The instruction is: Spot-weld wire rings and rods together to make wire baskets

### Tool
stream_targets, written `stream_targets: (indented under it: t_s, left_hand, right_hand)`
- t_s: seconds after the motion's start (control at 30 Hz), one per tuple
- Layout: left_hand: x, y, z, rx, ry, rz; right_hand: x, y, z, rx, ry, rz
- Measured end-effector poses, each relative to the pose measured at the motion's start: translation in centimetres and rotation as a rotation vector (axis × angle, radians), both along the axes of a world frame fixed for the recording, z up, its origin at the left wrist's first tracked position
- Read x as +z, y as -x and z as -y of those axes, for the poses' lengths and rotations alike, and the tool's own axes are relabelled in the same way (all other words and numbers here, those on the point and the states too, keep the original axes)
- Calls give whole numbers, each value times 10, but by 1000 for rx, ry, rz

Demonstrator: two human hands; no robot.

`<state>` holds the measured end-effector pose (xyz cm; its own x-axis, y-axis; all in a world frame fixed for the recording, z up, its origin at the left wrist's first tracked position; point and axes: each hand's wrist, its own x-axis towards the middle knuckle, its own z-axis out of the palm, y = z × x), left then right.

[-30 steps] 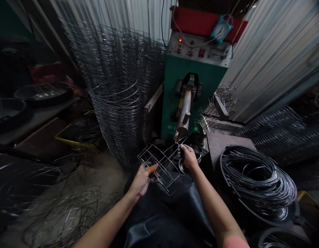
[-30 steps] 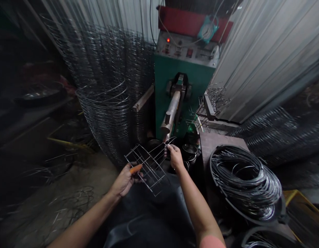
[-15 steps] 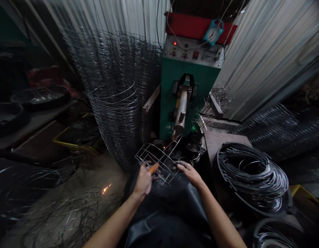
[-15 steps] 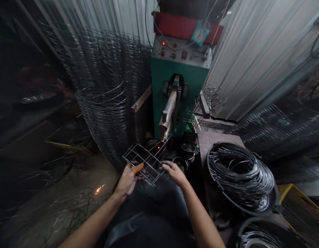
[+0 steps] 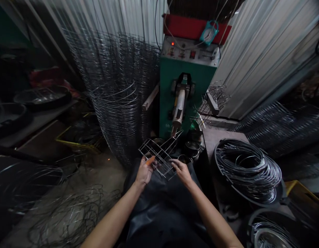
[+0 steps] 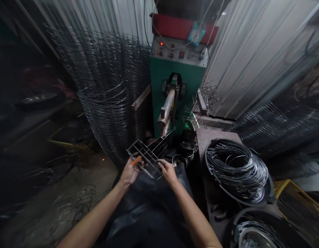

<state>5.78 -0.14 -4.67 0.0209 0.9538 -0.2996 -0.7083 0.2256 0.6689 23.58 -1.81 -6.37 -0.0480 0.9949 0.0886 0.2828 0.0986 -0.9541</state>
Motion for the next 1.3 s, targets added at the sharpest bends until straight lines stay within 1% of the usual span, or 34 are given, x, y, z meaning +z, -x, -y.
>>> stream_targets:
  t_s: [0.13, 0.23, 0.37, 0.43, 0.6, 0.83, 1.07, 1.2, 1.3]
  left_hand:
    - [-3, 8, -13, -45, -29, 32]
    - [-9, 13, -14, -70, -57, 39]
    - [-17, 13, -12, -40, -54, 48]
    - [-18, 12, -10, -17, -46, 41]
    - [-11, 8, -8, 39, -13, 24]
    - [-4, 6, 0, 75, -3, 35]
    - [2, 2, -5, 80, -22, 12]
    - [2, -1, -8, 103, -5, 1]
    - [0, -1, -12, 109, 74, -9]
  right_hand:
    - [-12, 9, -2, 3, -16, -9]
    - [-18, 10, -6, 10, -3, -9]
    - [-20, 9, -11, 21, -3, -49]
    - [-18, 8, -13, 22, 6, -63]
    - [-11, 8, -15, 34, 42, -55]
    - [-6, 8, -14, 17, 21, -60]
    - [-5, 7, -20, 3, 35, -57]
    - [-6, 4, -22, 11, 55, -50]
    - [-6, 3, -21, 6, 59, -59]
